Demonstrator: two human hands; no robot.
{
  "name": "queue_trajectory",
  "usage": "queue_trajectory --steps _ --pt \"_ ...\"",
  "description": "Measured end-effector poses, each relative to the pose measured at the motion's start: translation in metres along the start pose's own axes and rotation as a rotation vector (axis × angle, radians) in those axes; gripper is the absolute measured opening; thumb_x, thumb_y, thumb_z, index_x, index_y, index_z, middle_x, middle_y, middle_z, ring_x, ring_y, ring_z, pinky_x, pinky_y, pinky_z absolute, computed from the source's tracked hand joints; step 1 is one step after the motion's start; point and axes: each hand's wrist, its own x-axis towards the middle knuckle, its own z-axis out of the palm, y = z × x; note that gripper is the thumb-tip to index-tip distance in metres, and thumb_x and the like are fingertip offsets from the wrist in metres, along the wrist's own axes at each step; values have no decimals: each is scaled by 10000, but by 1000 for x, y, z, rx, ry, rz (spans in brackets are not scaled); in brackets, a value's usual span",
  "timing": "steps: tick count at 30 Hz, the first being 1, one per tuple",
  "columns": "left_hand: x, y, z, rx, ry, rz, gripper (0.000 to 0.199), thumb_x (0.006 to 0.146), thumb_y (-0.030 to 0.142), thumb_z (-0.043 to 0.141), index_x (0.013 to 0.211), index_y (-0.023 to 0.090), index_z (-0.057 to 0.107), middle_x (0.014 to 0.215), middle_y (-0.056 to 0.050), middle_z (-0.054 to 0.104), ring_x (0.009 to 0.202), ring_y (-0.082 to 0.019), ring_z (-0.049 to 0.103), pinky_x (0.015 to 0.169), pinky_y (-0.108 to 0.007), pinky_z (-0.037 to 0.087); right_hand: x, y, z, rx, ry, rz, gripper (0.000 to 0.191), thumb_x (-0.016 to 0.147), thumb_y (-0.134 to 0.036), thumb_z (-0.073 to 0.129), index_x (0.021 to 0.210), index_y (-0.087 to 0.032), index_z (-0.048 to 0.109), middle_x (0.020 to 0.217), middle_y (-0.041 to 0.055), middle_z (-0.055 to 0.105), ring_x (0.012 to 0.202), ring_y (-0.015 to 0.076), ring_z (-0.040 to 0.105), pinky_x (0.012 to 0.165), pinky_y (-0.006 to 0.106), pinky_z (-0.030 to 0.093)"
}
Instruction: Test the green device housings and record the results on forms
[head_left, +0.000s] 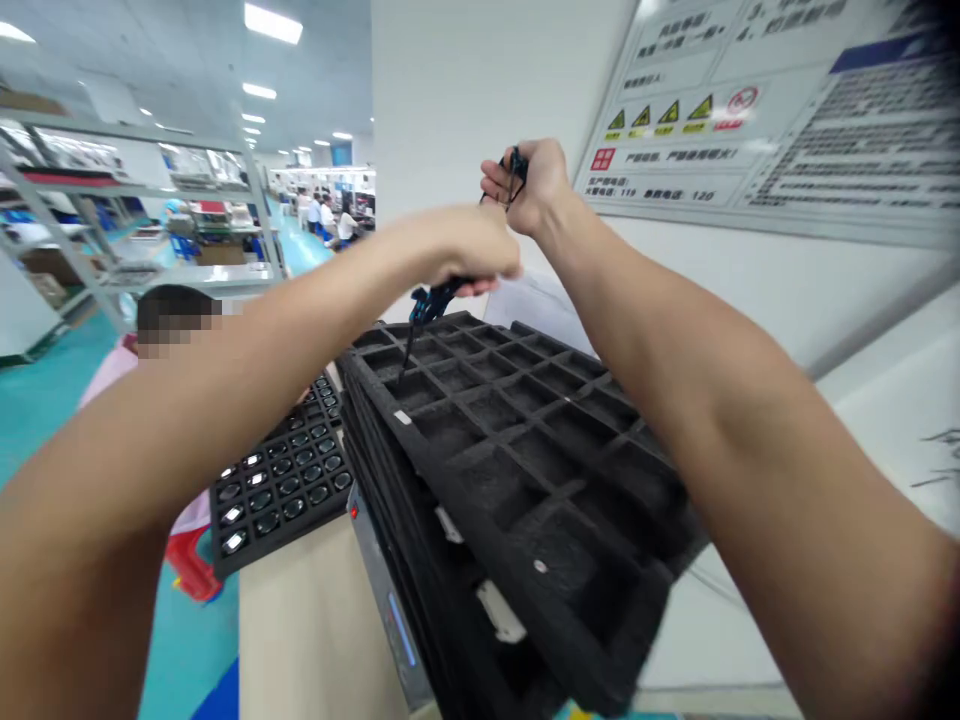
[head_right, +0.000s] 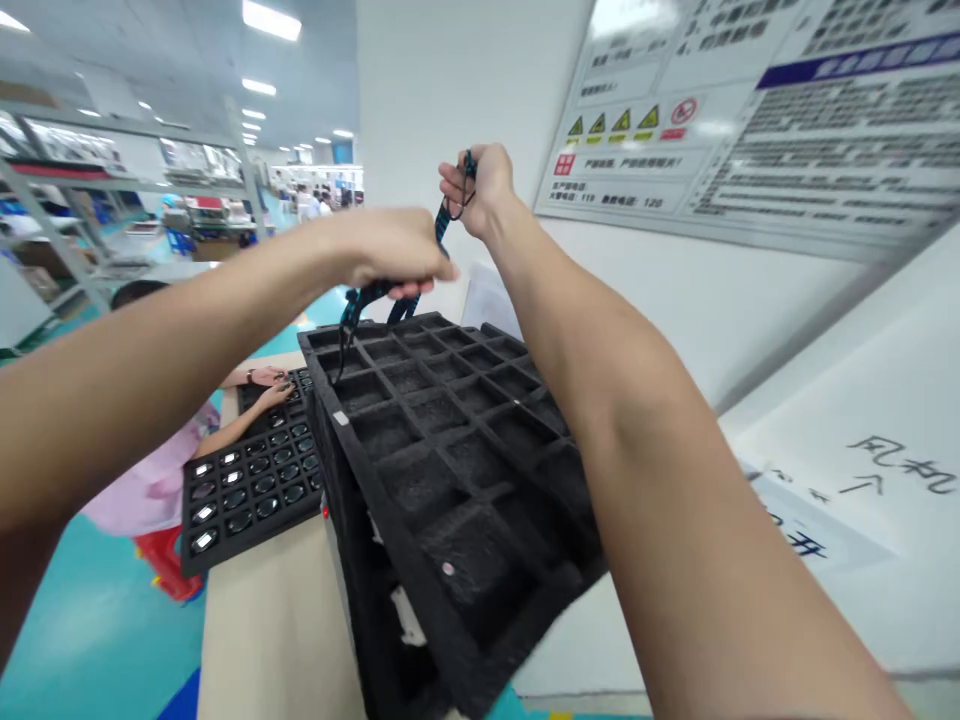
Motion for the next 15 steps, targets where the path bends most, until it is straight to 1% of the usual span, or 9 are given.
queue_trajectory --steps 2,3,4,5,7,8,10,13,15 --pt "-35 16 51 326 72 59 482 791 418 704 1174 134 638 933 -102 615 1052 -339 612 847 -407 466 -10 -5 -5 59 -74 14 341 1005 -303 278 716 -250 452 664 -58 654 711 103 523 837 272 454" --pt "-53 25 79 448 97 82 631 764 535 717 1253 148 617 996 -129 633 1117 -383 594 911 -451 461 -14 -7 -8 86 -110 16 344 1009 -334 289 717 -252 451 681 -56 663 697 109 527 795 272 454" --pt "-71 33 104 542 74 89 758 736 648 701 1310 164 600 1046 -156 643 1143 -409 585 953 -488 452 -17 -9 -10 106 -143 20 354 1013 -375 302 716 -253 452 691 -51 668 679 116 530 745 272 450" --pt "-87 40 126 624 6 70 844 709 741 666 1332 175 602 1087 -182 647 1146 -425 586 971 -510 447 -18 -11 -11 122 -169 25 370 1016 -417 314 715 -253 453 692 -45 669 659 122 531 695 272 440" --pt "-109 54 156 762 -145 -26 923 670 860 584 1278 169 660 1133 -227 639 1125 -434 597 945 -510 465 -17 -12 -13 137 -202 43 388 1015 -467 334 718 -249 454 679 -37 662 620 128 524 623 267 412" --pt "-115 59 164 816 -199 -76 942 667 895 535 1232 157 691 1142 -245 633 1112 -434 602 923 -505 474 -15 -11 -13 138 -207 51 382 1013 -470 348 724 -246 456 670 -38 658 604 125 516 603 260 400" --pt "-121 67 167 888 -246 -133 997 665 940 454 1171 122 721 1153 -270 622 1097 -435 605 889 -497 486 -7 -8 -11 137 -196 49 351 1002 -470 392 744 -243 465 657 -49 654 577 118 495 587 246 389" --pt "-123 72 161 934 -297 -120 1070 628 961 450 1177 84 718 1175 -287 611 1081 -430 603 872 -491 495 5 -3 -3 130 -186 25 313 982 -455 438 753 -244 468 657 -63 659 552 106 471 580 233 384" --pt "-127 67 161 926 -328 -105 1061 628 947 462 1186 82 718 1167 -282 616 1062 -416 609 859 -481 503 9 2 5 127 -185 22 297 980 -426 429 750 -243 469 649 -64 655 539 101 468 572 230 377"
